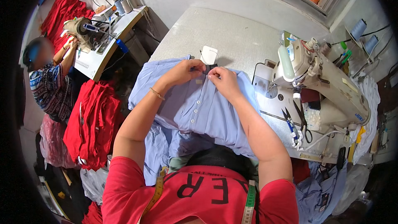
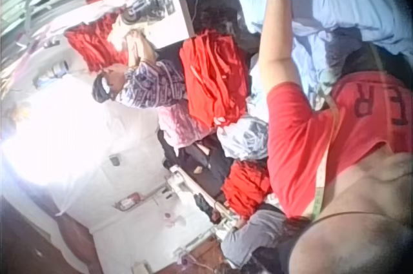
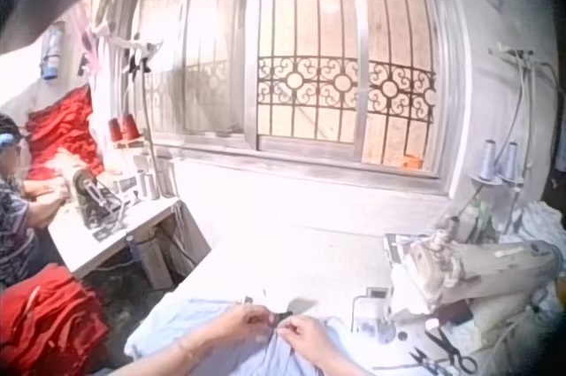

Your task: The person trims loose threads from the collar and button area of a blue shirt using small nippers.

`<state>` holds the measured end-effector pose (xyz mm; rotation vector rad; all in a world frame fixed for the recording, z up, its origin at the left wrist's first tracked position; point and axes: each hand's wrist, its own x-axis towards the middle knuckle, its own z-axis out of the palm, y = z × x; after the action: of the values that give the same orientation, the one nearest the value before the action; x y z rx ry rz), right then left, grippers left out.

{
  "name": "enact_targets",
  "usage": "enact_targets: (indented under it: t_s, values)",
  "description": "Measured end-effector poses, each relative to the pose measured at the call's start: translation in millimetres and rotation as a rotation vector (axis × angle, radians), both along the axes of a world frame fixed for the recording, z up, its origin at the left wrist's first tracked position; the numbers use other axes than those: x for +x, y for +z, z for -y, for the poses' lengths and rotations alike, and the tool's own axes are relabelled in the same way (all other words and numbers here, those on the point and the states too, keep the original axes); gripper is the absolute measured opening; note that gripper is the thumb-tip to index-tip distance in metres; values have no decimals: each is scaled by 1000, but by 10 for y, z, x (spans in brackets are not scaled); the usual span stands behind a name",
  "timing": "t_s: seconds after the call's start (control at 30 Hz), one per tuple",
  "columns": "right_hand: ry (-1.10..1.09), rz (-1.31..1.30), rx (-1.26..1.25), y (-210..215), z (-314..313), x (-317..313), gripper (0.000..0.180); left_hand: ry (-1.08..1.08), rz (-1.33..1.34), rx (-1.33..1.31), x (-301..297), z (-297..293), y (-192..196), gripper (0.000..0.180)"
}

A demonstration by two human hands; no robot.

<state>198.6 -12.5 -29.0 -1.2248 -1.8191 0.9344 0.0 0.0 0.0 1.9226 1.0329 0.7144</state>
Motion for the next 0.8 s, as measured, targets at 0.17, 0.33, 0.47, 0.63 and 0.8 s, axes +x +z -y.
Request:
enact_targets:
  t_s: [0.17,0.33,0.47,0.63,0.8]
  values:
    - [-25,111,101,-44,27,-45,12,-11,42,-64,-10,-42,-150,13]
    - [-52,160,149,-59,4,-39,10,-1,102,-82,9,-80,-195,14]
    - [-59,213,210,-30,15,-60,9,3,106,-44,7,-97,-221,15]
    - [-3,250,360,35,62,-83,8,11,128,17,23,-98,-217,15]
    - [39,301,389,28,58,-87,12,56,9,170,4,-40,-149,18]
